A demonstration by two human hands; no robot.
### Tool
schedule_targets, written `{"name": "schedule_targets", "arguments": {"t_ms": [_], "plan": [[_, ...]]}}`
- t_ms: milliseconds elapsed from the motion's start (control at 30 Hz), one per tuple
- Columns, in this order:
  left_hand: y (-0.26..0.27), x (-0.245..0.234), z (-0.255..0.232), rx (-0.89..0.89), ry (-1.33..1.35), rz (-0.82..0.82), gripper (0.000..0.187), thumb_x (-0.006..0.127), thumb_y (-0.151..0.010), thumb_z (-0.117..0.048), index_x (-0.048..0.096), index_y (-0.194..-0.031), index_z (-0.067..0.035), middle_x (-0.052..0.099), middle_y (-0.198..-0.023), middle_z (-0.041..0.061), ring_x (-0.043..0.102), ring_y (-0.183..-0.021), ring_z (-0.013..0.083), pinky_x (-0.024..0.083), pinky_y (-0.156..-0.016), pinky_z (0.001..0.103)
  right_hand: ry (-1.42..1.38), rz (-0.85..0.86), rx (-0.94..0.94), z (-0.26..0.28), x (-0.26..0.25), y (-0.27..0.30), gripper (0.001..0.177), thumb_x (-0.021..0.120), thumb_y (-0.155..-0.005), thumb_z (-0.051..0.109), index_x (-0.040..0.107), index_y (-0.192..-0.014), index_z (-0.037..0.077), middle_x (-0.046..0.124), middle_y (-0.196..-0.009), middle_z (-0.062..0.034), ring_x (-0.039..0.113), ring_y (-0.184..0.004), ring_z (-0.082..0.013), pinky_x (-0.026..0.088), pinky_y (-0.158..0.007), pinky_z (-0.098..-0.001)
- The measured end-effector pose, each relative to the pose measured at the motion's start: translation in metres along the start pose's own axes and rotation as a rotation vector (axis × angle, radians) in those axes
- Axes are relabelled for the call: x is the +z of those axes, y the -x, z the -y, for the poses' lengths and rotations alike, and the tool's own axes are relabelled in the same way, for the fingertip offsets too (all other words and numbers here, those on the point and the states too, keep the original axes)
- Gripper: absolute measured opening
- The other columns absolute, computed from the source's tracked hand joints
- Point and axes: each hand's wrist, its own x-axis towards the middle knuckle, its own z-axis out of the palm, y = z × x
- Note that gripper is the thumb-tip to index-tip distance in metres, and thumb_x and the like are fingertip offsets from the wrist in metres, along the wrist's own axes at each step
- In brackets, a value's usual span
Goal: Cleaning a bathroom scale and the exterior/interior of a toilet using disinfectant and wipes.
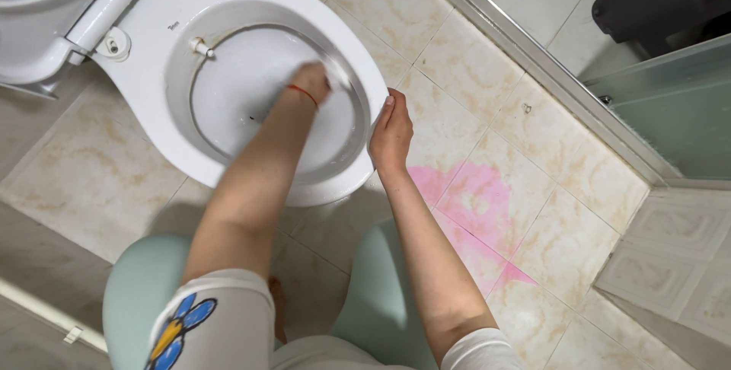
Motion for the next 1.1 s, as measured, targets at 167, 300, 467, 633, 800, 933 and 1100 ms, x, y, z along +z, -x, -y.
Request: {"name": "schedule_targets", "arguments": {"t_ms": [167,300,467,633,800,933,1100], "plan": [[-0.001,-0.066,-0.117,0.548,0.610,-0.303,0.030,0.049,-0.105,-0.018,0.061,-0.122,0.004,0.067,-0.115,0.018,0.068,-0.098,0.0305,0.060,-0.085,0.043,0.006,0.011,-0.003,0.004,-0.001,-0.001,0.033,0.036,-0.111,0.024,0.061,-0.124,0.006,0.074,-0.100,-0.0184,0.071,-0.091,-0.0340,0.053,-0.081,-0.0443],[0.084,-0.009,-0.133,0.717,0.705,-0.205,0.045,0.035,-0.103,-0.034,0.056,-0.126,-0.003,0.064,-0.123,0.017,0.068,-0.102,0.0329,0.060,-0.087,0.049,0.012,0.016,0.015,0.010,-0.003,0.002,0.034,0.035,-0.111,0.024,0.061,-0.123,0.006,0.073,-0.100,-0.0187,0.070,-0.090,-0.0346,0.053,-0.080,-0.0445],[0.083,0.039,-0.089,0.536,0.510,-0.323,0.032,0.039,-0.101,-0.026,0.048,-0.130,-0.017,0.060,-0.117,0.010,0.064,-0.092,0.0209,0.059,-0.079,0.039,0.046,-0.001,0.004,0.004,0.000,-0.003,0.033,0.035,-0.111,0.025,0.061,-0.120,0.006,0.073,-0.099,-0.0195,0.070,-0.090,-0.0356,0.053,-0.080,-0.0454],[0.152,0.104,-0.008,0.164,-0.518,-0.099,0.011,0.055,-0.096,-0.001,0.054,-0.097,-0.011,0.055,-0.082,0.002,0.053,-0.067,0.0123,0.047,-0.057,0.029,0.034,-0.003,0.009,0.005,0.000,-0.005,0.032,0.035,-0.111,0.025,0.061,-0.115,0.006,0.072,-0.094,-0.0194,0.070,-0.086,-0.0366,0.052,-0.077,-0.0463],[0.256,0.116,0.002,-0.165,-1.314,0.418,0.009,0.055,-0.094,-0.003,0.058,-0.088,-0.009,0.052,-0.076,0.006,0.047,-0.067,0.0171,0.043,-0.063,0.039,0.069,-0.007,-0.007,0.001,0.001,-0.006,0.032,0.036,-0.111,0.025,0.061,-0.113,0.006,0.072,-0.092,-0.0198,0.069,-0.085,-0.0371,0.052,-0.076,-0.0470],[0.282,0.075,-0.031,-0.289,-2.151,0.905,0.028,0.054,-0.102,-0.028,0.067,-0.088,-0.007,0.064,-0.085,0.011,0.056,-0.079,0.0238,0.048,-0.084,0.046,0.047,-0.001,0.008,0.006,0.000,-0.008,0.032,0.036,-0.111,0.025,0.061,-0.113,0.006,0.072,-0.092,-0.0187,0.069,-0.084,-0.0356,0.052,-0.076,-0.0464],[0.260,0.028,-0.100,-0.384,-2.614,0.481,0.025,0.067,-0.094,-0.034,0.071,-0.105,-0.011,0.068,-0.104,0.008,0.062,-0.098,0.0242,0.054,-0.086,0.043,0.049,0.011,0.015,0.003,0.002,-0.008,0.031,0.035,-0.111,0.024,0.061,-0.113,0.006,0.072,-0.090,-0.0179,0.069,-0.082,-0.0350,0.052,-0.075,-0.0465]]}}
